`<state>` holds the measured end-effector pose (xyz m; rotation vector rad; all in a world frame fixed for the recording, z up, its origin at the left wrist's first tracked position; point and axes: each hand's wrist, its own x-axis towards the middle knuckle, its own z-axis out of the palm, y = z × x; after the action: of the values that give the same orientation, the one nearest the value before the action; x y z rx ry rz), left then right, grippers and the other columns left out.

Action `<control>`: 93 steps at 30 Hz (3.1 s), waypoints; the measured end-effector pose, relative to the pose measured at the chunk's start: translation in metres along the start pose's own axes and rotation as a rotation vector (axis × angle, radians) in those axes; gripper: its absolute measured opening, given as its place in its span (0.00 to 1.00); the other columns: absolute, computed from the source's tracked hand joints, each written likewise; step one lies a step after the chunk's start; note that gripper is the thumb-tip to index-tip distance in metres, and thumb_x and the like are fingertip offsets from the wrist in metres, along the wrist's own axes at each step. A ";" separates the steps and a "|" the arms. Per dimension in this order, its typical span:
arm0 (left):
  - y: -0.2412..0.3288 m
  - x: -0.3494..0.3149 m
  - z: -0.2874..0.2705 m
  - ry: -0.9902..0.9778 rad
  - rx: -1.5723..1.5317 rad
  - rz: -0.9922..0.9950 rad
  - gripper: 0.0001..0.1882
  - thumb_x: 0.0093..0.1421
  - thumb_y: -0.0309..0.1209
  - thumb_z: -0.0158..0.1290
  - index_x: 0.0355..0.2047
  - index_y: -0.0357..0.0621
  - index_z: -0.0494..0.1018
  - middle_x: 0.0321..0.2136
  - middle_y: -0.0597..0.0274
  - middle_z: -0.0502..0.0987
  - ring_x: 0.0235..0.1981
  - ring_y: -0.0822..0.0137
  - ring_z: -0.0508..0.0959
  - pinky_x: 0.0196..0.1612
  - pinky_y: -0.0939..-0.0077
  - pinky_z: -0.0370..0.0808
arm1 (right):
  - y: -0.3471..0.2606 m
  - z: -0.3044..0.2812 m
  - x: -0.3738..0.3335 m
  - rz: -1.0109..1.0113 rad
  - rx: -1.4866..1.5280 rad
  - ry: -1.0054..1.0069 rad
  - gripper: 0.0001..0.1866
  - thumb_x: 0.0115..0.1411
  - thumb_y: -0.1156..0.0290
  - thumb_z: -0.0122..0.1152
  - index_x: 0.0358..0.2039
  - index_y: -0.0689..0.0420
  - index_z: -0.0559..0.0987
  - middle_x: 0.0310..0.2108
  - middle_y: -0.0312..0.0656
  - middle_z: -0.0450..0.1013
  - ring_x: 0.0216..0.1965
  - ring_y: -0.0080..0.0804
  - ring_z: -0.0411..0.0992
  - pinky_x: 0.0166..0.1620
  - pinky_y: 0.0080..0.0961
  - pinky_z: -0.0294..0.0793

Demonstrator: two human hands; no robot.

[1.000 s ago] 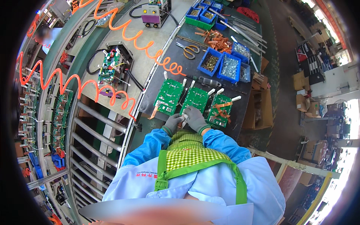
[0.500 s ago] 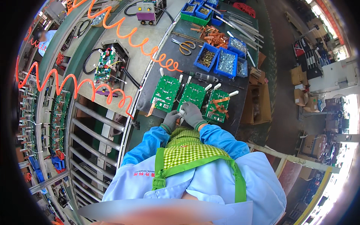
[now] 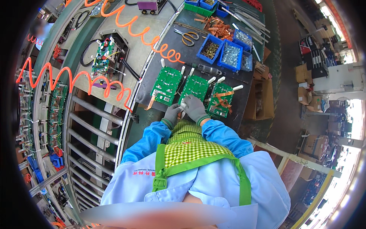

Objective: The recorder is seen assembling circuit board components by attaching copper connectors and securing them with a pneumatic screwdriver.

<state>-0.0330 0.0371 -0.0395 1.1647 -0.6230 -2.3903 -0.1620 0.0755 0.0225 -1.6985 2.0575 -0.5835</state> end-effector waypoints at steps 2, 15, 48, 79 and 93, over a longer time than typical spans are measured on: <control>-0.004 0.002 -0.003 -0.024 0.041 0.010 0.02 0.54 0.25 0.50 0.27 0.39 0.69 0.18 0.67 0.69 0.17 0.76 0.69 0.18 0.83 0.69 | 0.002 -0.003 -0.001 -0.088 -0.014 0.013 0.09 0.52 0.65 0.55 0.30 0.57 0.74 0.32 0.45 0.68 0.34 0.45 0.69 0.36 0.36 0.70; -0.009 0.012 -0.024 -0.212 0.046 -0.034 0.04 0.58 0.25 0.47 0.32 0.38 0.68 0.26 0.62 0.73 0.23 0.72 0.74 0.25 0.82 0.74 | 0.005 0.000 -0.004 -0.104 0.097 0.085 0.08 0.51 0.68 0.56 0.31 0.56 0.76 0.30 0.43 0.69 0.33 0.42 0.70 0.36 0.33 0.70; -0.001 0.000 -0.006 -0.064 -0.018 -0.020 0.07 0.55 0.24 0.49 0.35 0.36 0.70 0.29 0.59 0.74 0.27 0.71 0.76 0.27 0.82 0.75 | 0.013 0.003 0.001 -0.081 0.201 0.007 0.08 0.50 0.69 0.57 0.31 0.57 0.76 0.33 0.44 0.69 0.34 0.43 0.70 0.37 0.34 0.71; 0.000 0.004 -0.019 -0.153 -0.102 -0.058 0.11 0.57 0.24 0.46 0.40 0.34 0.67 0.33 0.56 0.74 0.31 0.67 0.77 0.29 0.80 0.76 | 0.018 0.000 0.005 -0.157 0.218 -0.046 0.08 0.51 0.68 0.57 0.31 0.56 0.77 0.32 0.43 0.69 0.34 0.41 0.70 0.38 0.31 0.70; -0.005 0.004 -0.014 -0.085 0.027 0.009 0.09 0.56 0.25 0.46 0.36 0.34 0.70 0.28 0.58 0.74 0.25 0.70 0.75 0.26 0.79 0.73 | 0.002 0.001 0.009 0.020 -0.025 -0.015 0.14 0.47 0.58 0.62 0.25 0.56 0.75 0.30 0.44 0.69 0.33 0.43 0.71 0.34 0.35 0.71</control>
<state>-0.0246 0.0360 -0.0520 1.0733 -0.6879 -2.4419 -0.1648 0.0667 0.0204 -1.6891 2.0771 -0.5394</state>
